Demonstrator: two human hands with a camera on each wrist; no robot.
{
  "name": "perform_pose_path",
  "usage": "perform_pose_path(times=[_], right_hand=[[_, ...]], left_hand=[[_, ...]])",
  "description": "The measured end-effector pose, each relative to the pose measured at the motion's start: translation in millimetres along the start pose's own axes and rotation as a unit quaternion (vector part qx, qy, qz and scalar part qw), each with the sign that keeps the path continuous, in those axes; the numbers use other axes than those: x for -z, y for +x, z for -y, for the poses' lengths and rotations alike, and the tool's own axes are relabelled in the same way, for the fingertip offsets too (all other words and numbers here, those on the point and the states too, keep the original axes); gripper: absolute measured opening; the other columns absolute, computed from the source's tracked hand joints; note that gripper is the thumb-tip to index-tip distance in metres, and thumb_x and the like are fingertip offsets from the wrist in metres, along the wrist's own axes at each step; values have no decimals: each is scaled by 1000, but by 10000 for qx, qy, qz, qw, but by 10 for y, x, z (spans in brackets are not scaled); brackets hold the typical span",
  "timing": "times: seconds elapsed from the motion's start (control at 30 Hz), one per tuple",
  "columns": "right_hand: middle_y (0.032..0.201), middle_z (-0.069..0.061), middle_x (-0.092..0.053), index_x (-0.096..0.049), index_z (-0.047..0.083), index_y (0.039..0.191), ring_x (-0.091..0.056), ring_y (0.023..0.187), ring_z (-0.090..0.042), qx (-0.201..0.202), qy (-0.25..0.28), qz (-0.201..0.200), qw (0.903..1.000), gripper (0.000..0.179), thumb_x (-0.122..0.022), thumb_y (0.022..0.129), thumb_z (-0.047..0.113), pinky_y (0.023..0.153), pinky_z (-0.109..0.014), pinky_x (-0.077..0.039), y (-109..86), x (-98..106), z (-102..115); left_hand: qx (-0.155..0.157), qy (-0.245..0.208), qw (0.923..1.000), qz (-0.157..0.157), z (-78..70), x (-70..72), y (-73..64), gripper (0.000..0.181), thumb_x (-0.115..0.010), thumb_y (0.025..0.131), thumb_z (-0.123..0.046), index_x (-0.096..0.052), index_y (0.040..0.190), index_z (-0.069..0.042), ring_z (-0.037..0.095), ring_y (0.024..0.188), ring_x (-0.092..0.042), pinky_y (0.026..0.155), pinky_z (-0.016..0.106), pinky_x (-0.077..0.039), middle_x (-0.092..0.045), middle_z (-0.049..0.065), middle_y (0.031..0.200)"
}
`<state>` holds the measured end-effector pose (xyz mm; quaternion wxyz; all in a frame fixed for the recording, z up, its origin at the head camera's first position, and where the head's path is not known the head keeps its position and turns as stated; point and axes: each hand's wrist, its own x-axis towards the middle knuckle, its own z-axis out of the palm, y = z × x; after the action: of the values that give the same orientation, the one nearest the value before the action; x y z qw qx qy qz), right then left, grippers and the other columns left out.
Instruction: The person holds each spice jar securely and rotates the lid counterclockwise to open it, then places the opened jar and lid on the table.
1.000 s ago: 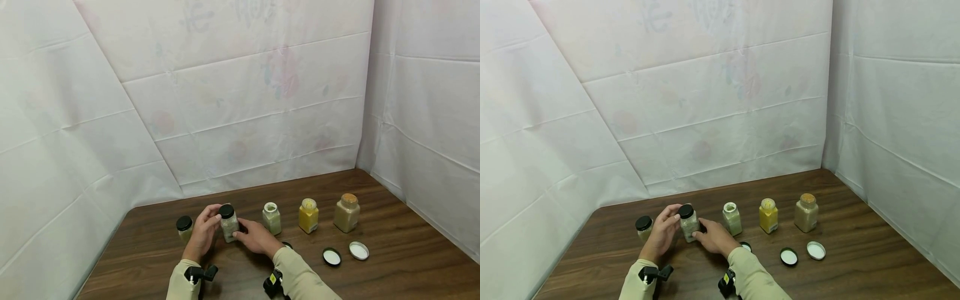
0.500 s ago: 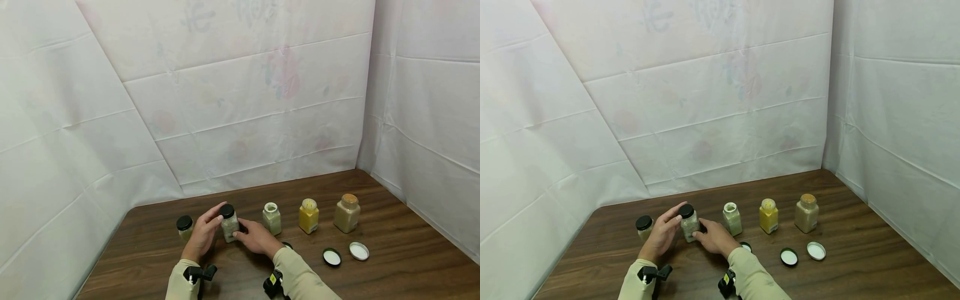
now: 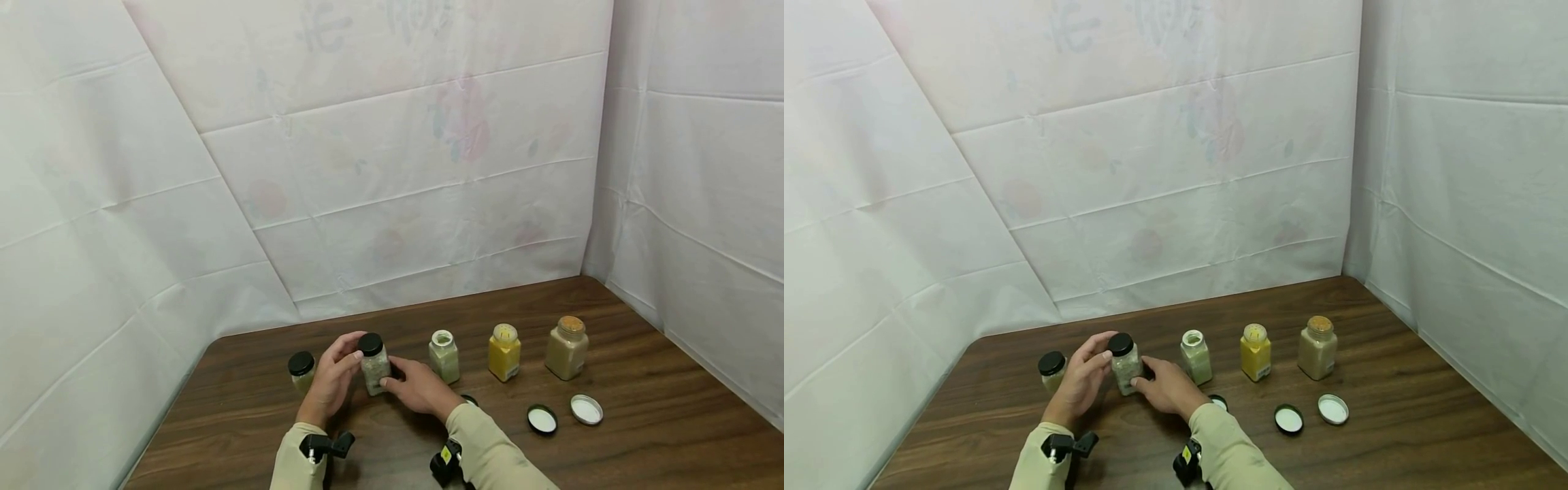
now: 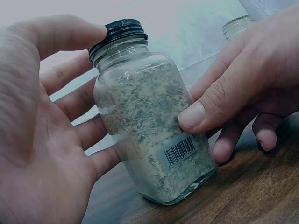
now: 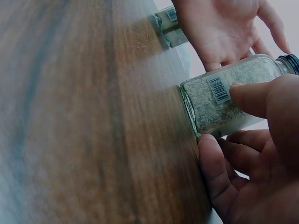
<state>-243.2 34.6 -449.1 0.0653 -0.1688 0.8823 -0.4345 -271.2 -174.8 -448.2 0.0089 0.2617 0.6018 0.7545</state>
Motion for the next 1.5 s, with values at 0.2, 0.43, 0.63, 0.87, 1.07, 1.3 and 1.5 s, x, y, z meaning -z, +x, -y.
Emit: perform_pose_path(times=[0.2, 0.43, 0.63, 0.87, 1.07, 1.3, 1.5], right_hand=[[147, -15, -50, -44, 7, 151, -49, 132, -34, 29, 34, -14, 10000, 64, -60, 100, 42, 104, -53, -41, -13, 2, 14], [146, -15, -51, -44, 5, 151, -50, 131, -34, 38, 6, -82, 10000, 64, -60, 100, 42, 103, -54, -42, -28, -2, 25], [145, -16, -52, -44, 6, 151, -51, 131, -35, 32, -8, -126, 9999, 64, -60, 100, 41, 102, -54, -42, -37, -6, 30], [145, -15, -53, -45, 6, 151, -51, 131, -35, 26, -5, -123, 9999, 63, -60, 100, 41, 102, -54, -42, -45, -8, 31], [145, -15, -52, -44, 5, 151, -51, 130, -35, 30, -1, -111, 9999, 64, -60, 100, 42, 102, -54, -42, -49, -7, 30], [145, -15, -52, -45, 6, 150, -51, 131, -34, 24, -14, -91, 10000, 63, -60, 101, 41, 102, -54, -42, -48, -3, 30], [145, -16, -52, -45, 5, 150, -51, 130, -35, 62, 18, -80, 9999, 62, -60, 101, 40, 101, -54, -43, -44, 9, 38]], left_hand=[[-4, -197, 9998, 12, 22, 21, -5, 28, -45, 104, -3, -51, 130, 1, 14, 105, -61, 89, 31, -49, -63, 1, 119], [22, -55, 9999, -111, 18, 13, -7, 29, -51, 103, -5, -48, 130, 4, 13, 104, -61, 87, 31, -49, -64, 0, 117], [105, 218, 9997, -56, 15, 21, -17, 44, -51, 104, -8, -41, 142, 11, 11, 108, -57, 89, 30, -46, -59, 1, 129], [221, 299, 9992, 154, 3, 20, -27, 48, -50, 105, -11, -40, 148, 8, 11, 116, -54, 97, 29, -44, -57, 1, 136], [250, 224, 9986, 403, -12, 17, -33, 52, -50, 106, -12, -36, 151, 6, 12, 128, -50, 104, 28, -41, -53, 1, 144], [208, 214, 9987, 405, -3, 18, -25, 51, -52, 104, -10, -37, 150, 6, 14, 124, -54, 102, 28, -43, -56, 4, 138], [199, 170, 9994, 225, 4, 5, -18, 47, -56, 101, -7, -40, 144, 6, 14, 114, -56, 95, 30, -45, -60, 2, 129]])
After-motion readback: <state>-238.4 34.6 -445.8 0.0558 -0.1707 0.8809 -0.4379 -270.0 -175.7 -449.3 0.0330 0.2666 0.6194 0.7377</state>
